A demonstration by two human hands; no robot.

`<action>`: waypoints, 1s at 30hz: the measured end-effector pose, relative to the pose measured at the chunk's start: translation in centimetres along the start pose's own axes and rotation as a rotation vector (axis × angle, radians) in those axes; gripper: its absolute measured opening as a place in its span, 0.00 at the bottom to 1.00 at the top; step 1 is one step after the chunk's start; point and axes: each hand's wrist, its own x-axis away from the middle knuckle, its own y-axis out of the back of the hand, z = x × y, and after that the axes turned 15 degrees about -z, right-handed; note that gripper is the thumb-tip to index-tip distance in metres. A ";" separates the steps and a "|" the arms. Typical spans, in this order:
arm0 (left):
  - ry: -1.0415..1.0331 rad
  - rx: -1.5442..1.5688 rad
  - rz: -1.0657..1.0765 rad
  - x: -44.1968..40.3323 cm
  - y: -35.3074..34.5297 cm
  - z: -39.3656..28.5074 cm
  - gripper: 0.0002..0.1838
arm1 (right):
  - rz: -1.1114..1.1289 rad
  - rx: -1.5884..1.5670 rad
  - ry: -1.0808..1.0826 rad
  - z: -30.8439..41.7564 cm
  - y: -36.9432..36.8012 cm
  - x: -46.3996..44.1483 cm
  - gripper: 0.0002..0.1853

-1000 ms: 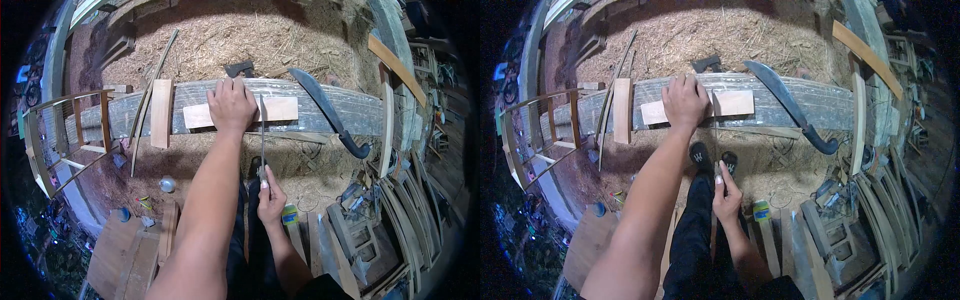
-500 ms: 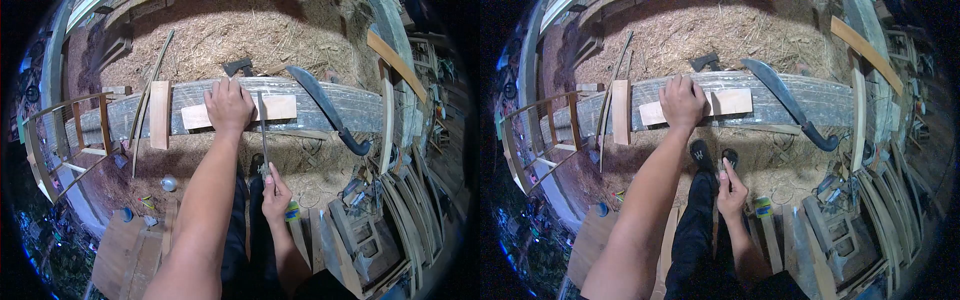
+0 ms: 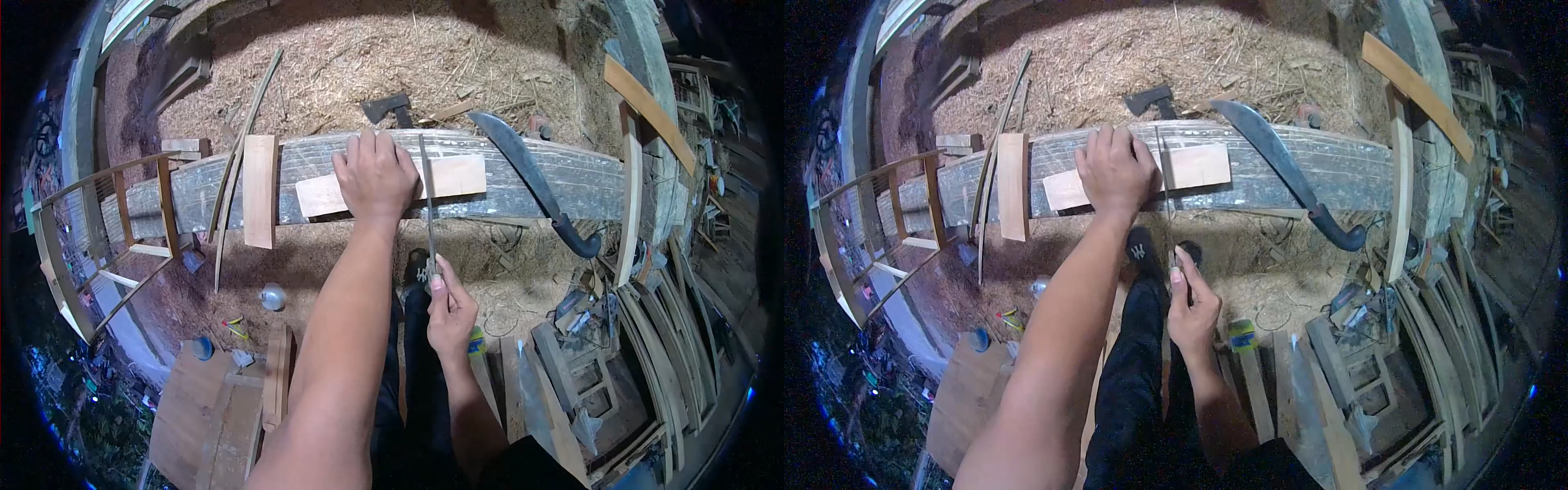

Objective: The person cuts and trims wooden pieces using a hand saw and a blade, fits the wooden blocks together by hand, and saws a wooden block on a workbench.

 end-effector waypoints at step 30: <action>-0.015 -0.028 -0.019 0.1 -0.4 0.1 0.06 | 0.171 0.030 0.289 -1.4 4.1 2.0 0.36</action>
